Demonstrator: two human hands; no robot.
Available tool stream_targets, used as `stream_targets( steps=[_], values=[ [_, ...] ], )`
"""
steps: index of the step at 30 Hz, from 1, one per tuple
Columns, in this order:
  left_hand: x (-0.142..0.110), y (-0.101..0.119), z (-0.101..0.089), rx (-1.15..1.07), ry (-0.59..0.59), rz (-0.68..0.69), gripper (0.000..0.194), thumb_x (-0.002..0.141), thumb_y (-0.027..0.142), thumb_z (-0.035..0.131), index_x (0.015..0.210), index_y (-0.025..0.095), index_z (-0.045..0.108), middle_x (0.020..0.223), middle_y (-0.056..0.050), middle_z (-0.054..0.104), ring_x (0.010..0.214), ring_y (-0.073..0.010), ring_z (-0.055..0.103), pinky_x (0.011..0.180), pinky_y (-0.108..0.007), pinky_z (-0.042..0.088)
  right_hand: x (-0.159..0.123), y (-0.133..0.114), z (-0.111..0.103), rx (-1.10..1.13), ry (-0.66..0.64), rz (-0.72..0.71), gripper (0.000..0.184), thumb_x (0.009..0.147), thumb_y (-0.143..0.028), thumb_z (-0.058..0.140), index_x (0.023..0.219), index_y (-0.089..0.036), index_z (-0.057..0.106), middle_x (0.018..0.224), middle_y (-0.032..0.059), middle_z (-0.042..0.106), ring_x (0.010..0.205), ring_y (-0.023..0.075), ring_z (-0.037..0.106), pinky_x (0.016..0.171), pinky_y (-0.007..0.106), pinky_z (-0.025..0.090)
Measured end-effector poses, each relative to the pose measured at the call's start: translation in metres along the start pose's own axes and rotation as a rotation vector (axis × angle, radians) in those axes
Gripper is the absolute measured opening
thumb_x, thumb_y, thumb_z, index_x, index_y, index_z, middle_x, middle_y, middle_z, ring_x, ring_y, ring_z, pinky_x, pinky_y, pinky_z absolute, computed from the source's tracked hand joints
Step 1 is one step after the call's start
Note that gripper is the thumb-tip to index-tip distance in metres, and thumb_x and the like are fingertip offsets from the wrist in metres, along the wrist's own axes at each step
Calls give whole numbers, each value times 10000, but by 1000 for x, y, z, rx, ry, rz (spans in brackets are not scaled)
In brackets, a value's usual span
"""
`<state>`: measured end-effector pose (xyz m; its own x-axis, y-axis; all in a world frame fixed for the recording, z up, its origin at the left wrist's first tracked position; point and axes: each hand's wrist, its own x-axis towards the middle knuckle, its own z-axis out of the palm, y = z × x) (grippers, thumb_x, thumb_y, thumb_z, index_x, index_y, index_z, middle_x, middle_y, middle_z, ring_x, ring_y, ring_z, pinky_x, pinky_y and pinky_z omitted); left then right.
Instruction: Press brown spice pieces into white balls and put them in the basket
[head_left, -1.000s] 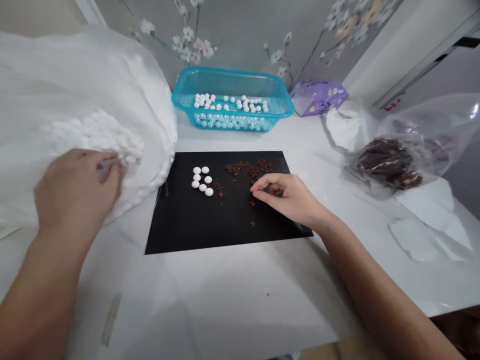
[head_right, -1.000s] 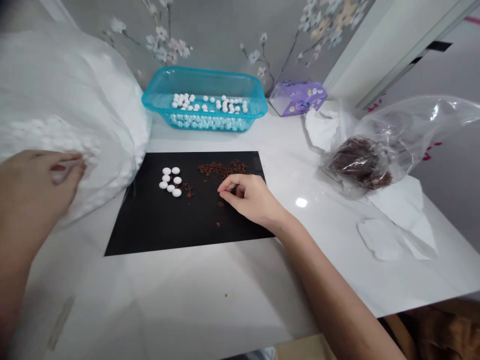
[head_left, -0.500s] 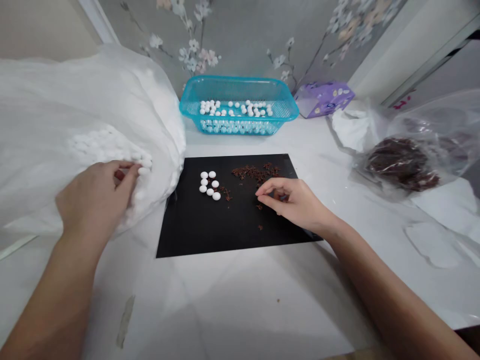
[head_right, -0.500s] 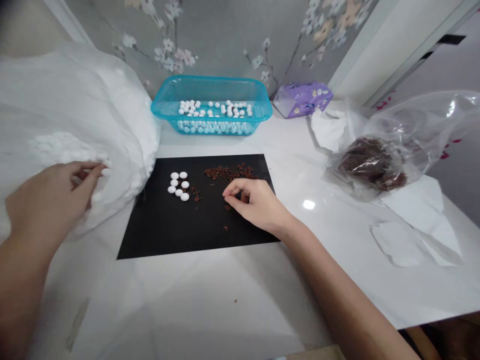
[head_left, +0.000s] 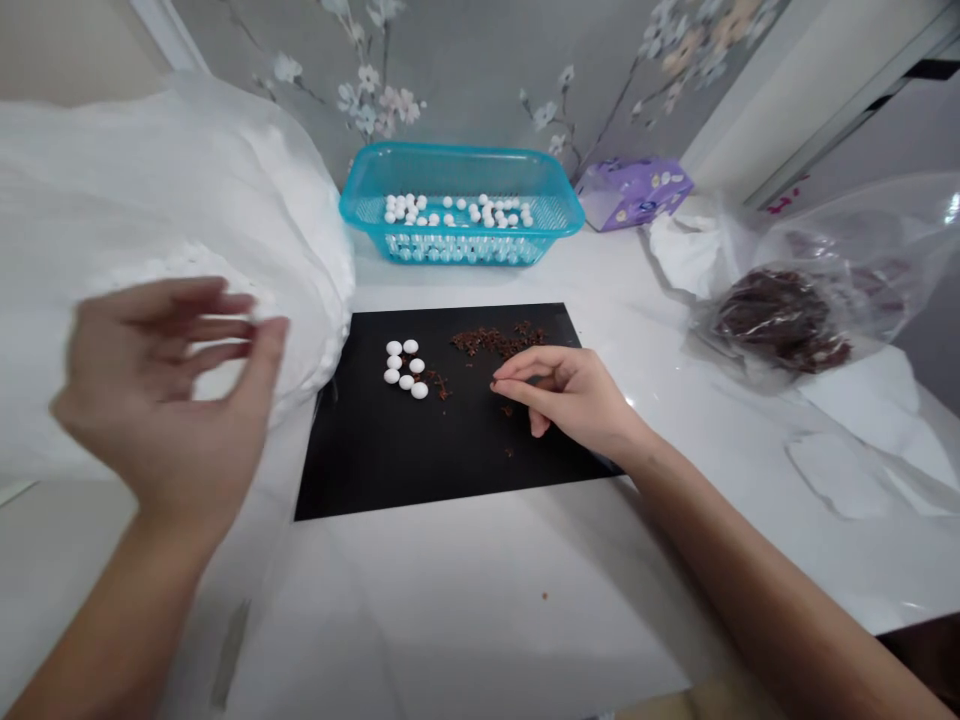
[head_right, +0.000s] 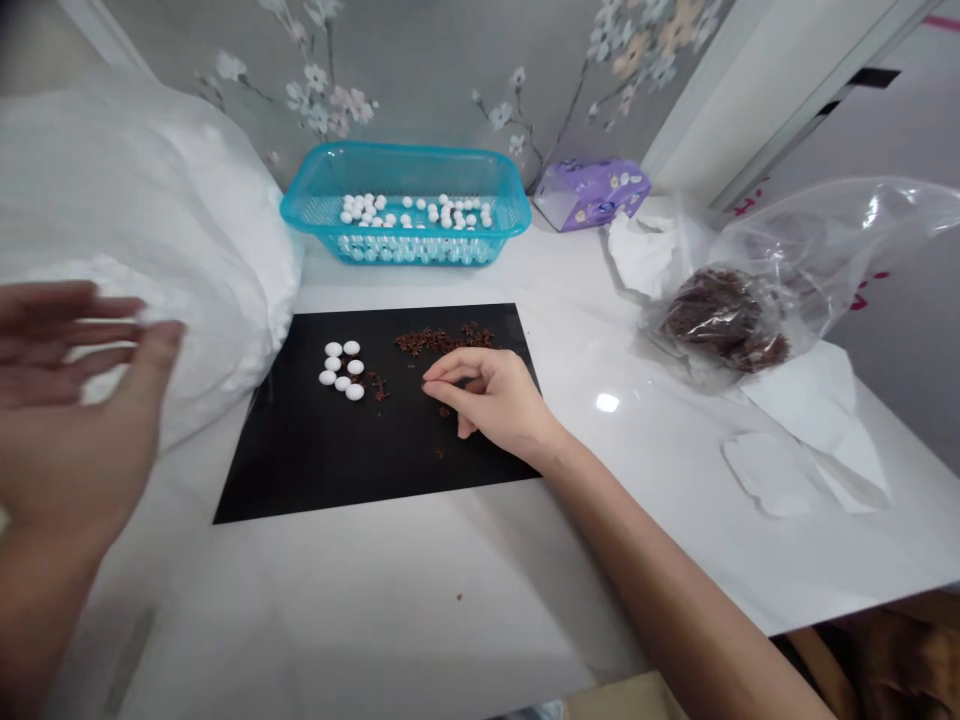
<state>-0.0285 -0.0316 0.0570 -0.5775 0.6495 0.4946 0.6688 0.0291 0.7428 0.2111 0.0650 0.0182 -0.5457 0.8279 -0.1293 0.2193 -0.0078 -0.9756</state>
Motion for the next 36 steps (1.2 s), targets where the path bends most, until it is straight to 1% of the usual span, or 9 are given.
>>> stream_targets(
  steps=[1, 4, 5, 7, 10, 14, 20, 31, 36],
  values=[
    [-9, 8, 6, -34, 14, 2, 357, 719, 276, 720, 1049, 225, 595, 966, 1, 651, 834, -135, 624, 773, -270, 515, 0, 0, 0, 27, -6, -7, 236, 726, -366, 697, 791, -148, 633, 709, -1, 631, 379, 42, 491, 386, 199, 382],
    [-31, 18, 23, -216, -280, -39, 112, 720, 247, 717, 810, 223, 655, 892, 22, 682, 814, -110, 640, 760, -211, 529, 0, 2, 3, 106, -26, -12, 241, 737, -369, 693, 802, -144, 638, 677, -12, 613, 381, 24, 452, 380, 186, 352],
    [-37, 16, 28, -296, -394, -104, 96, 723, 244, 715, 800, 225, 662, 917, 22, 690, 828, -109, 644, 780, -207, 528, 0, 3, 4, 147, -37, -13, 242, 748, -373, 684, 816, -146, 637, 705, -7, 625, 379, 16, 439, 377, 184, 346],
    [-44, 10, 36, -427, -546, -256, 110, 725, 258, 716, 823, 227, 676, 924, 16, 702, 831, -111, 648, 810, -214, 526, -1, 6, 9, 240, -67, -24, 238, 767, -378, 666, 834, -153, 631, 755, -3, 641, 372, 3, 416, 367, 179, 337],
    [-48, 2, 43, -500, -639, -438, 178, 707, 275, 736, 870, 221, 691, 926, 0, 712, 865, -127, 649, 842, -230, 518, -2, 9, 18, 329, -106, -33, 227, 771, -376, 666, 829, -160, 623, 671, -42, 594, 373, 1, 395, 364, 162, 346],
    [-48, 2, 44, -536, -666, -470, 188, 694, 268, 748, 878, 239, 718, 905, 7, 723, 867, -121, 649, 852, -216, 505, -5, 8, 26, 347, -131, -12, 227, 749, -373, 688, 793, -161, 621, 580, -68, 517, 393, 15, 397, 370, 156, 376],
    [-49, 4, 44, -520, -692, -439, 155, 686, 252, 757, 838, 277, 739, 824, 36, 731, 806, -87, 651, 781, -153, 502, -6, 6, 28, 343, -168, -4, 226, 737, -371, 696, 778, -161, 624, 649, -54, 533, 417, 11, 395, 354, 144, 374],
    [-50, 2, 44, -514, -665, -408, 156, 659, 246, 775, 809, 281, 745, 847, 35, 748, 818, -103, 669, 779, -169, 529, -6, 8, 29, 283, -162, 20, 237, 745, -379, 693, 787, -156, 626, 667, -39, 555, 438, 12, 397, 361, 134, 367],
    [-51, 3, 44, -501, -655, -390, 143, 664, 244, 770, 802, 271, 743, 830, 33, 747, 801, -103, 670, 765, -170, 533, -7, 9, 30, 283, -143, -8, 220, 744, -366, 699, 775, -162, 622, 702, -33, 576, 446, 10, 402, 357, 130, 360]
  ],
)
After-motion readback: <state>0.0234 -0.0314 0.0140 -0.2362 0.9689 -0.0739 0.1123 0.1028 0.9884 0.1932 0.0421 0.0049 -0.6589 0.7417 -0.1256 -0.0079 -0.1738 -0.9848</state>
